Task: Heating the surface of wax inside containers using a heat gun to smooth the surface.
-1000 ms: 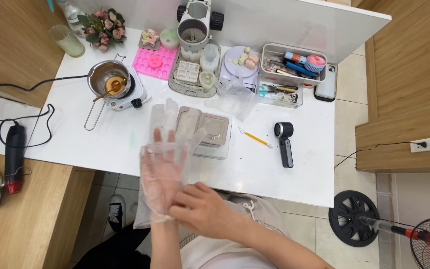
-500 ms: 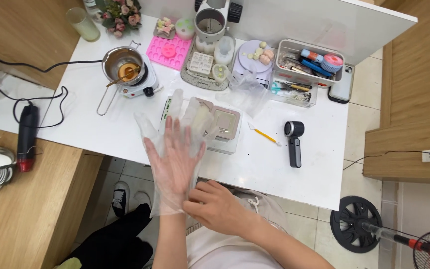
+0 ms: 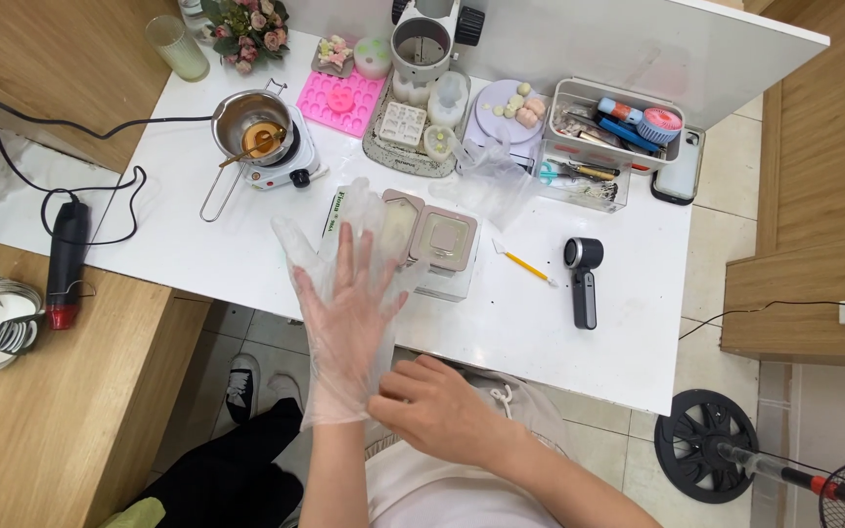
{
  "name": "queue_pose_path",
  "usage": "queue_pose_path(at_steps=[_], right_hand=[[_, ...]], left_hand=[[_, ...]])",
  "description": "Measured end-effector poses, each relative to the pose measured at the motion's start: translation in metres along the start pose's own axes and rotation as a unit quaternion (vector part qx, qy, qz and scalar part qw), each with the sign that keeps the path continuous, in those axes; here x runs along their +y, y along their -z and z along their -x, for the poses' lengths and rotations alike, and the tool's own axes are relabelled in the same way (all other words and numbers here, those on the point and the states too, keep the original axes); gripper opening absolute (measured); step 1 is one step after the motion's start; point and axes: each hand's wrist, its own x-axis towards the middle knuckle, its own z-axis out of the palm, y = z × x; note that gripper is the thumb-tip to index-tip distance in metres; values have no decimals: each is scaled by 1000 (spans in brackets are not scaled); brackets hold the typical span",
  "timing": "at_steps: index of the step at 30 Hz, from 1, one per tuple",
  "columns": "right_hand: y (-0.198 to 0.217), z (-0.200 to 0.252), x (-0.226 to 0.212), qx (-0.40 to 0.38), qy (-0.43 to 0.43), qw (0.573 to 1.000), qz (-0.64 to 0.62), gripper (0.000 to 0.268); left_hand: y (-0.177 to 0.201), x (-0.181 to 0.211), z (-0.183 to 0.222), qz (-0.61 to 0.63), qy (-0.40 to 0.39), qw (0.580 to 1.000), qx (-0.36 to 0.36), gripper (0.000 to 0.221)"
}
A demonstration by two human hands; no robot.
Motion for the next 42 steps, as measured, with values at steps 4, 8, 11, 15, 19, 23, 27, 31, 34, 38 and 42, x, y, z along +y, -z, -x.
queue_pose_path(at_steps=[4, 8, 11, 15, 19, 23, 27, 31, 34, 38, 42], right_hand=[[-6, 2, -14, 14, 94, 995, -38, 17], [-10, 9, -11, -17, 104, 994, 22, 19], [-2, 13, -2, -21, 79, 997, 13, 19], [3, 31, 47, -6, -98, 978, -181, 13], [-35, 80, 223, 216, -326, 892, -228, 24], [-48, 97, 348, 386, -549, 674, -310, 44], [-35, 72, 389, 337, -631, 647, -264, 54], [-66, 90, 446, 369, -575, 679, -269, 44], [-53, 93, 434, 434, -500, 678, -319, 31], [1, 90, 364, 510, -348, 590, -521, 15], [57, 86, 275, 527, -172, 502, -664, 21]], left_hand=[[-2, 5, -15, 94, 5, 994, -53, 84], [-19, 12, -23, 223, 24, 968, -114, 81], [-18, 23, -23, 341, 14, 933, -114, 82], [4, 47, -14, 445, -45, 891, -77, 93], [16, 55, 10, 461, -67, 874, -139, 93], [23, 49, 23, 461, -81, 879, -89, 88], [0, 34, 20, 140, -42, 981, 125, 98], [-9, 4, 11, 128, 65, 989, 42, 86], [-13, -19, 4, 25, 87, 995, -34, 78], [-52, -36, 1, -146, 116, 982, -39, 72], [-89, -59, -1, -254, 130, 958, -35, 66]])
